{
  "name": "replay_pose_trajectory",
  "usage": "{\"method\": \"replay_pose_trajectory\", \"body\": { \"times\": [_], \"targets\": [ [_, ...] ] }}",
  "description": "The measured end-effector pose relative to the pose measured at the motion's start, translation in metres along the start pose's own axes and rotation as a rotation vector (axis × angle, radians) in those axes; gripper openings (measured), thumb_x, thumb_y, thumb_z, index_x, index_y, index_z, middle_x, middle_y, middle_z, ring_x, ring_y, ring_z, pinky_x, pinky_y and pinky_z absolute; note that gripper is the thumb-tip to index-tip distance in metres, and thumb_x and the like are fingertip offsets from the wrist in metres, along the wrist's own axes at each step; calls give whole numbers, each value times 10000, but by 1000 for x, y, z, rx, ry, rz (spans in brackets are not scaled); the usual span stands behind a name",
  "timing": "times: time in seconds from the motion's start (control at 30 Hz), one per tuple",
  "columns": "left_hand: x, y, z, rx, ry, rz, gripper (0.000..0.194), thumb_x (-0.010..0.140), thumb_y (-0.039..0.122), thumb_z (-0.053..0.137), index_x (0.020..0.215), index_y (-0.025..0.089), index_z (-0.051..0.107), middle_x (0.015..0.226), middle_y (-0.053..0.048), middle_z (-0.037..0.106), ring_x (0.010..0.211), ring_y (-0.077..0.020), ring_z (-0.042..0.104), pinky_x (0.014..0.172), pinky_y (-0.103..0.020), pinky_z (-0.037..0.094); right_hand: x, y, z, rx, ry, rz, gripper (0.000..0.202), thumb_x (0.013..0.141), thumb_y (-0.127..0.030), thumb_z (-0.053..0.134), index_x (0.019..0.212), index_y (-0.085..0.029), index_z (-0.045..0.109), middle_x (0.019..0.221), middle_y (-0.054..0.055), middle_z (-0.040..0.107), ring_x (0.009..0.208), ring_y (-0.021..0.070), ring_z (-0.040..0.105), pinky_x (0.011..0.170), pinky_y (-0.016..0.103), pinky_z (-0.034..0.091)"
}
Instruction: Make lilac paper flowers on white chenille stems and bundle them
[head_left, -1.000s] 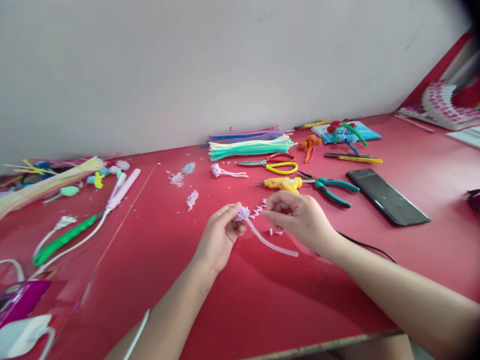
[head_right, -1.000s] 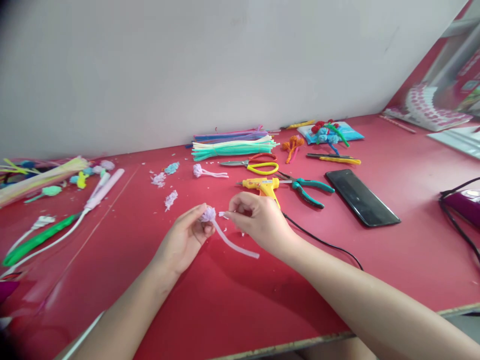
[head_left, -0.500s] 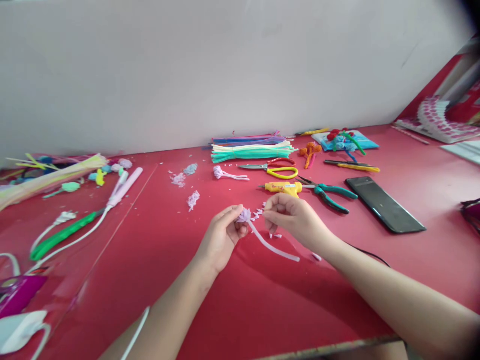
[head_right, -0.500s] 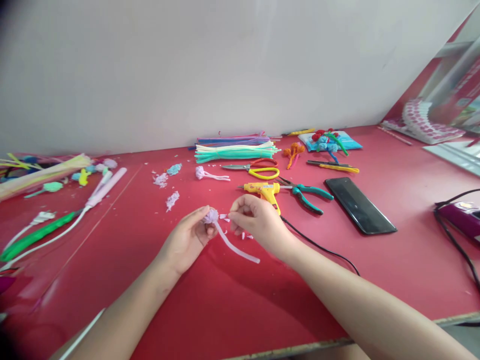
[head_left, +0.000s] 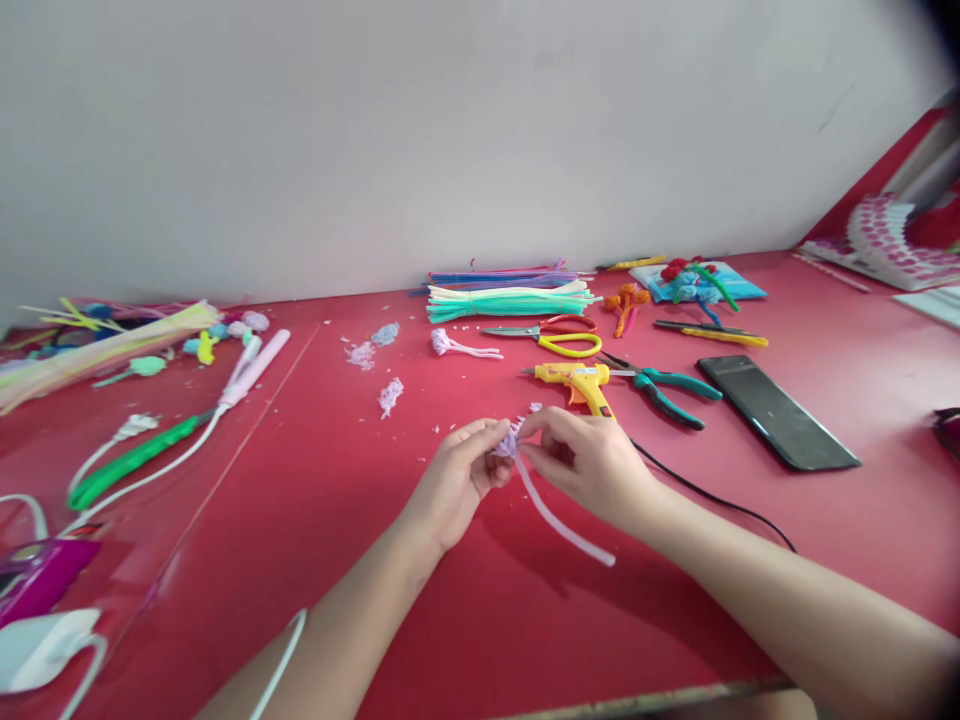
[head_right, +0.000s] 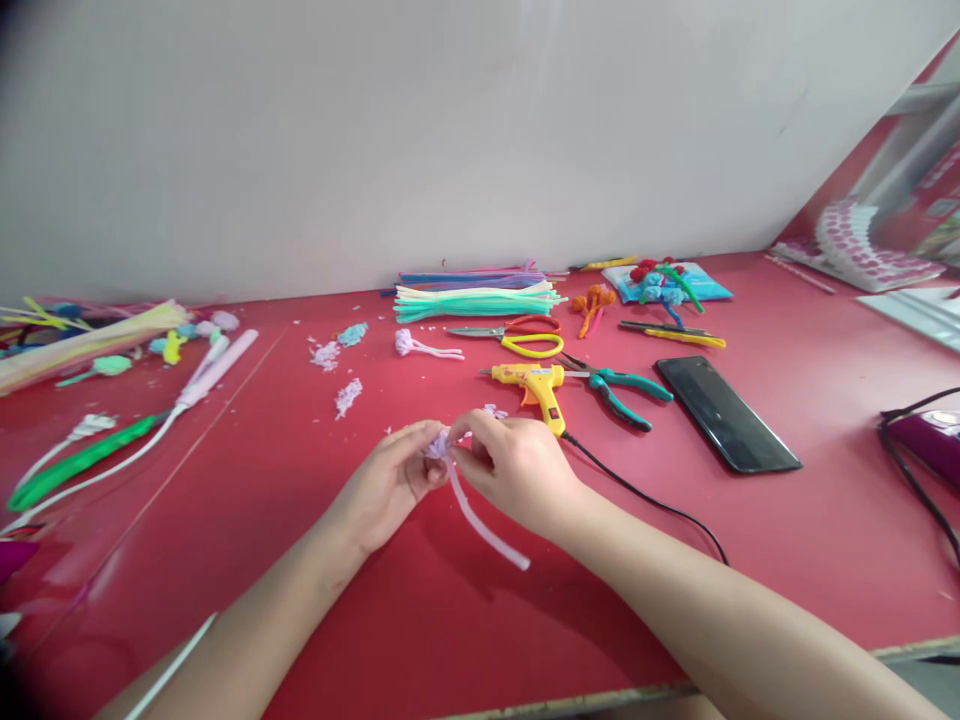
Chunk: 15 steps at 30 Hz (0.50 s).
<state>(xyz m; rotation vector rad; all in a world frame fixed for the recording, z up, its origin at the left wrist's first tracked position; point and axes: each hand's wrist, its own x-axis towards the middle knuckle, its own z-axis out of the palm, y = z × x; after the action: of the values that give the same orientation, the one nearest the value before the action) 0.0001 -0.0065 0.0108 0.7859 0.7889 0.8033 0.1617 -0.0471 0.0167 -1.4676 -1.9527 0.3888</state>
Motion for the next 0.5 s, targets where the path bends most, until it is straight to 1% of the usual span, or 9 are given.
{"method": "replay_pose_trajectory", "body": {
  "times": [0.23,0.4,0.5],
  "targets": [
    [0,-1,-1,46,-10,-3,214,770,313,688,669,140,614,627,25,523,530,-56,464,520,-184,386,0,0,0,-20,10,-34,114,830,-182,504,897,-185,597,560,-28,523,493,108,465,525,218,338],
    [0,-2,-1,39,-5,-15,206,744,317,712,676,141,630,624,27,529,539,-60,465,530,-186,385,-2,-1,2,-28,4,-46,110,841,-190,490,888,-190,590,561,-22,544,491,111,470,519,222,333],
    [-1,-1,-2,60,-8,-4,179,765,306,689,704,143,646,650,19,552,560,-65,489,551,-189,398,-2,-2,0,2,11,-35,111,849,-226,492,906,-192,581,561,-31,542,491,105,480,520,216,346]
  ]
}}
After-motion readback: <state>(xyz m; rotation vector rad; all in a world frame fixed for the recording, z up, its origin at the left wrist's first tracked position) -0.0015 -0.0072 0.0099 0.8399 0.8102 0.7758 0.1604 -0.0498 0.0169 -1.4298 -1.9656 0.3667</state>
